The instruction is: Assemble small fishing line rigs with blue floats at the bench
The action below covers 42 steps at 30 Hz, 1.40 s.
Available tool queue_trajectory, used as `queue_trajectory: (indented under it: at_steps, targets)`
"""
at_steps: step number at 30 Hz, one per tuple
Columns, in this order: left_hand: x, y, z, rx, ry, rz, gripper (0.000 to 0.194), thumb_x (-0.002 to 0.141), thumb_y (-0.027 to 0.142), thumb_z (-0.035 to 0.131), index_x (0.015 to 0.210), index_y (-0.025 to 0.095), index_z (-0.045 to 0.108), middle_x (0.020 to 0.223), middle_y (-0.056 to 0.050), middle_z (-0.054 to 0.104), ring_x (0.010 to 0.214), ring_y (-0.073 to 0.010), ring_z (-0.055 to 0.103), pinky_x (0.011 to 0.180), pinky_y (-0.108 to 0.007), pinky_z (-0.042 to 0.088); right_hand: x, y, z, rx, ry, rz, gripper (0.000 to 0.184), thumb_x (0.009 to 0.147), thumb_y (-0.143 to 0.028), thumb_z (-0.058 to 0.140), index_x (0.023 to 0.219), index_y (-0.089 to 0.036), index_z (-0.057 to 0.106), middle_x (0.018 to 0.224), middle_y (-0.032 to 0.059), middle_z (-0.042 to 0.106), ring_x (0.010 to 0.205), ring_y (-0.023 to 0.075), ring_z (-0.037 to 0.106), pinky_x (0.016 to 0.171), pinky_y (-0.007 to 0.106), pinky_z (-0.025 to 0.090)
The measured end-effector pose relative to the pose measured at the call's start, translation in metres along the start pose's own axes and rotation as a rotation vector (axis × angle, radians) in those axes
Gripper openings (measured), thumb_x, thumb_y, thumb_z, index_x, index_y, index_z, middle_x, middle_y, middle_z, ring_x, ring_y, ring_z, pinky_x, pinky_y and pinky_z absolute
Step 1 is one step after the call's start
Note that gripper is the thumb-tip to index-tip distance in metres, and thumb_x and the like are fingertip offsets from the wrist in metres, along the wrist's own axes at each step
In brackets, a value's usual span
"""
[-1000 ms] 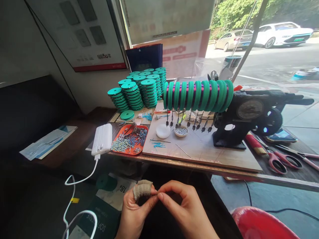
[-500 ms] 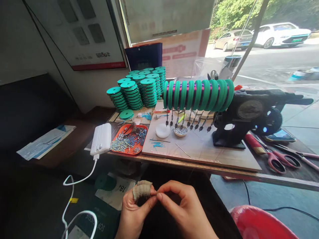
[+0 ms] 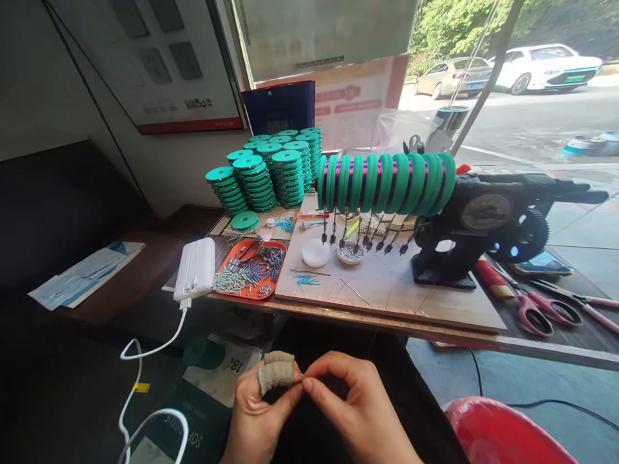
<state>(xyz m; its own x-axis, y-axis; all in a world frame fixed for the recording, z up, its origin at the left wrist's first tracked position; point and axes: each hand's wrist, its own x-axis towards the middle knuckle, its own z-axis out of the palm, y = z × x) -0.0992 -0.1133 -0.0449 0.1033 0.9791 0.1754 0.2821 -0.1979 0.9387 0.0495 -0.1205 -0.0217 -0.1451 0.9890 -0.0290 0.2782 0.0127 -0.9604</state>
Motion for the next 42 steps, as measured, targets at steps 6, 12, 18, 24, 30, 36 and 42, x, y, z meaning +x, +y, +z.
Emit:
queue_trajectory:
  at_steps: [6,12,18,24,30,36,42]
  targets:
    - [0.002,0.002,0.0,-0.015,-0.019,-0.009,0.008,0.07,0.02,0.067,0.062,0.017,0.066,0.064,-0.002,0.061,0.06,-0.0152,0.057,0.057,-0.023,0.045,0.001,0.0,0.0,-0.007,0.003,-0.019,0.023,0.08,-0.035,0.055,0.069,-0.018,0.066,0.066,0.003,0.067,0.064,0.0179,0.062,0.059,0.024,0.048]
    - [0.008,-0.002,-0.005,-0.338,0.05,-0.417,0.017,0.058,0.024,0.075,0.072,0.017,0.068,0.068,-0.001,0.06,0.062,-0.0124,0.049,0.06,-0.022,0.038,-0.002,0.006,-0.005,-0.147,0.168,-0.345,0.007,0.079,-0.02,0.059,0.078,-0.019,0.066,0.074,0.004,0.068,0.067,0.0155,0.064,0.059,0.02,0.051]
    - [0.013,0.005,0.002,-1.032,-0.173,-0.764,0.025,0.059,0.033,0.078,0.063,0.012,0.065,0.057,0.003,0.048,0.048,-0.0042,0.031,0.047,-0.018,0.025,-0.01,0.01,0.003,-0.374,0.314,-0.646,0.023,0.078,-0.01,0.058,0.093,-0.025,0.068,0.08,0.0052,0.071,0.075,0.0197,0.066,0.07,0.03,0.054]
    - [0.014,0.007,0.006,-1.075,-0.096,-0.775,0.023,0.054,0.026,0.081,0.061,0.014,0.064,0.055,0.004,0.049,0.048,-0.0041,0.036,0.047,-0.017,0.029,-0.01,0.01,0.013,-0.291,0.282,-0.636,0.018,0.083,-0.014,0.054,0.089,-0.024,0.068,0.076,0.0065,0.071,0.071,0.0197,0.065,0.066,0.031,0.054]
    - [0.012,0.002,0.002,-0.481,0.065,-0.403,0.012,0.059,0.023,0.076,0.062,0.015,0.067,0.062,0.001,0.059,0.062,-0.0111,0.051,0.062,-0.021,0.04,0.001,0.007,0.006,0.017,0.2,-0.36,0.007,0.078,-0.018,0.06,0.078,-0.022,0.065,0.073,0.0022,0.067,0.067,0.0147,0.064,0.061,0.02,0.051]
    - [0.008,0.001,0.003,-0.23,0.12,-0.216,0.009,0.063,0.022,0.072,0.059,0.016,0.065,0.06,0.001,0.058,0.059,-0.0136,0.054,0.057,-0.022,0.042,0.005,0.005,0.012,0.182,0.169,-0.05,0.02,0.077,-0.036,0.06,0.067,-0.019,0.065,0.068,0.0014,0.064,0.066,0.0159,0.06,0.062,0.021,0.047]
    - [0.007,-0.003,0.003,-0.167,0.083,-0.152,0.011,0.066,0.021,0.07,0.058,0.016,0.064,0.06,0.001,0.058,0.059,-0.0137,0.054,0.057,-0.022,0.043,0.004,0.005,0.016,0.21,0.172,0.016,0.021,0.075,-0.038,0.061,0.068,-0.02,0.066,0.067,0.0012,0.065,0.066,0.0164,0.058,0.064,0.022,0.045]
